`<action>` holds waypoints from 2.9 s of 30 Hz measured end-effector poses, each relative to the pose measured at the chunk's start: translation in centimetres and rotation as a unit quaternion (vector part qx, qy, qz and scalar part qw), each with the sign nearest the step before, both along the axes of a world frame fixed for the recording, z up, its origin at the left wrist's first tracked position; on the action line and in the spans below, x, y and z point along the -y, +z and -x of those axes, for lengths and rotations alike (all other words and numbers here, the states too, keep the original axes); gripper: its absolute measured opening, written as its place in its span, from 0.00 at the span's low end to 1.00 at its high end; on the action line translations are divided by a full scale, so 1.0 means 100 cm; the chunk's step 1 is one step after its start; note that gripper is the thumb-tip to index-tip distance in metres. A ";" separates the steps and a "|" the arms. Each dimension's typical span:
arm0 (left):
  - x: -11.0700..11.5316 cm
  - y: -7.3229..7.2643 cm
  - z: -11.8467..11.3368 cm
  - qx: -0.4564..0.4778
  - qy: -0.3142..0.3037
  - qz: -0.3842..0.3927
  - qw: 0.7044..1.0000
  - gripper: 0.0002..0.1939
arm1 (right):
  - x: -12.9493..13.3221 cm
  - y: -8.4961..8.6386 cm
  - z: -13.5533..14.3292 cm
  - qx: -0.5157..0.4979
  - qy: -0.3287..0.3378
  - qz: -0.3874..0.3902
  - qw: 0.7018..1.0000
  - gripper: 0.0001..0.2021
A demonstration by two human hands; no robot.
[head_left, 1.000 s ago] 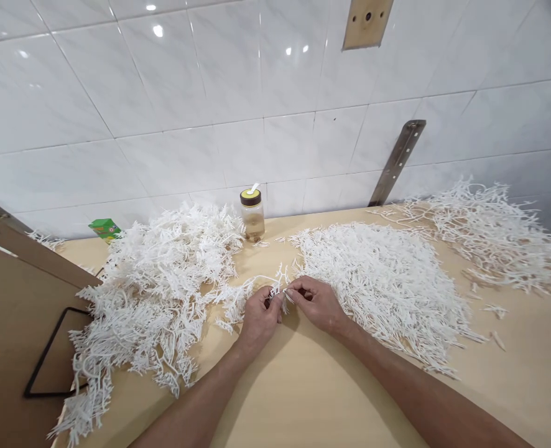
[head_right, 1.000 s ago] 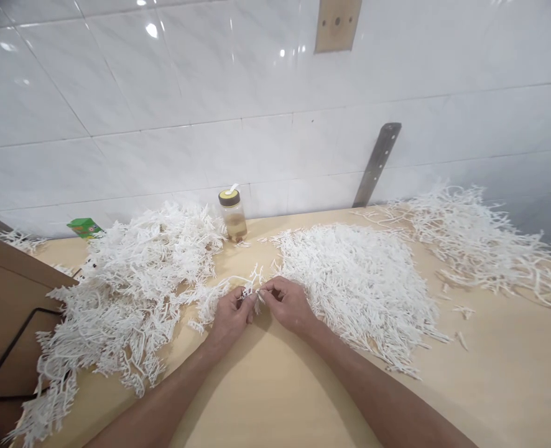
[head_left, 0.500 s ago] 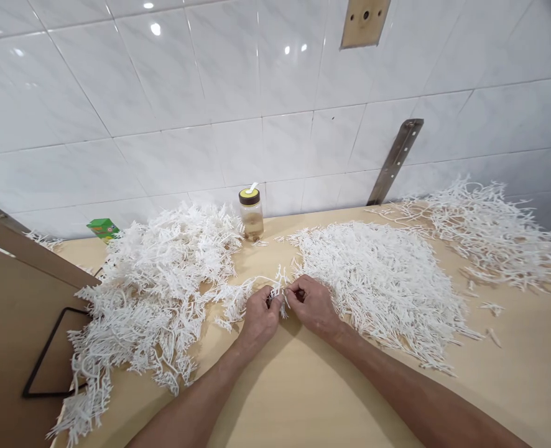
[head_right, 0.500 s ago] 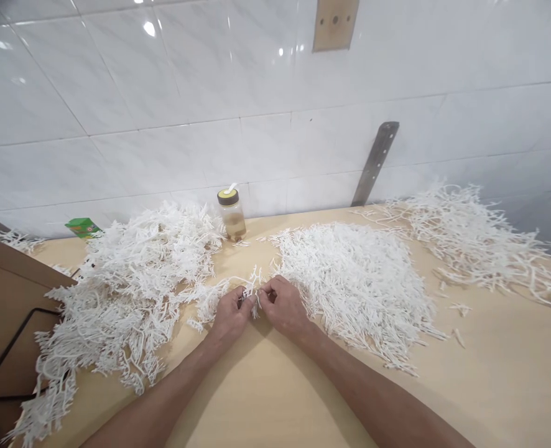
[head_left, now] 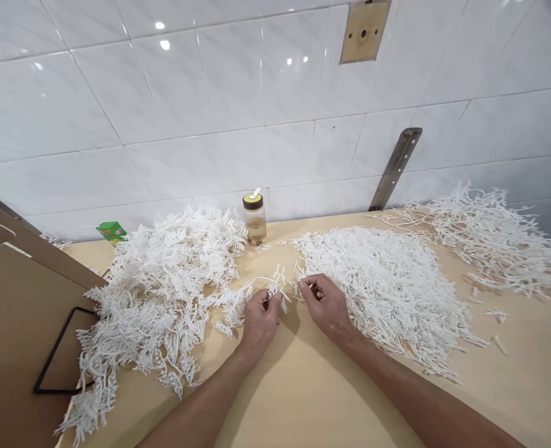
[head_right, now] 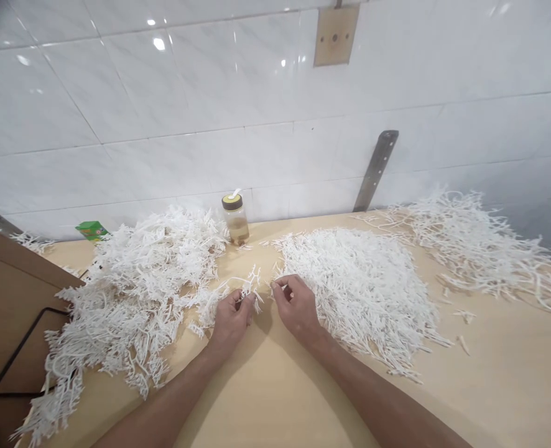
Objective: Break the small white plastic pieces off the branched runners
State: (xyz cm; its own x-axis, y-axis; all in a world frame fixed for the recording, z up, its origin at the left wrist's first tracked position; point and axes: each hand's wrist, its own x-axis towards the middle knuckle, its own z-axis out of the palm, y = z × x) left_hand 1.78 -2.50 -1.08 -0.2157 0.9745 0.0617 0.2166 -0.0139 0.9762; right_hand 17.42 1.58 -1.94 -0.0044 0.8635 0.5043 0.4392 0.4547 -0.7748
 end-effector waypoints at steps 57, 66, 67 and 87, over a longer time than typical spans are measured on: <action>0.000 0.004 0.003 -0.192 0.015 -0.181 0.965 0.15 | 0.007 0.000 0.025 0.017 0.047 0.161 0.986 0.08; -0.001 0.008 0.006 -0.004 -0.019 -0.012 1.000 0.23 | 0.001 0.000 0.012 -0.001 -0.015 0.111 0.994 0.08; -0.001 0.009 0.006 0.005 -0.016 -0.004 1.000 0.23 | -0.002 0.002 0.007 0.002 -0.021 0.094 0.995 0.07; -0.004 0.003 0.007 0.041 -0.028 -0.008 0.999 0.20 | 0.012 0.016 0.013 -0.017 0.199 0.245 0.949 0.13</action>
State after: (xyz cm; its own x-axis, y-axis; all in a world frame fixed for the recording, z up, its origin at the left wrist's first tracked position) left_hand 1.09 -2.06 -0.79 -0.1657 0.9842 0.0617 0.1338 -0.0395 0.9902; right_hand 16.13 0.37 -0.30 -0.3708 0.9275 0.0478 0.2786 0.1602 -0.9470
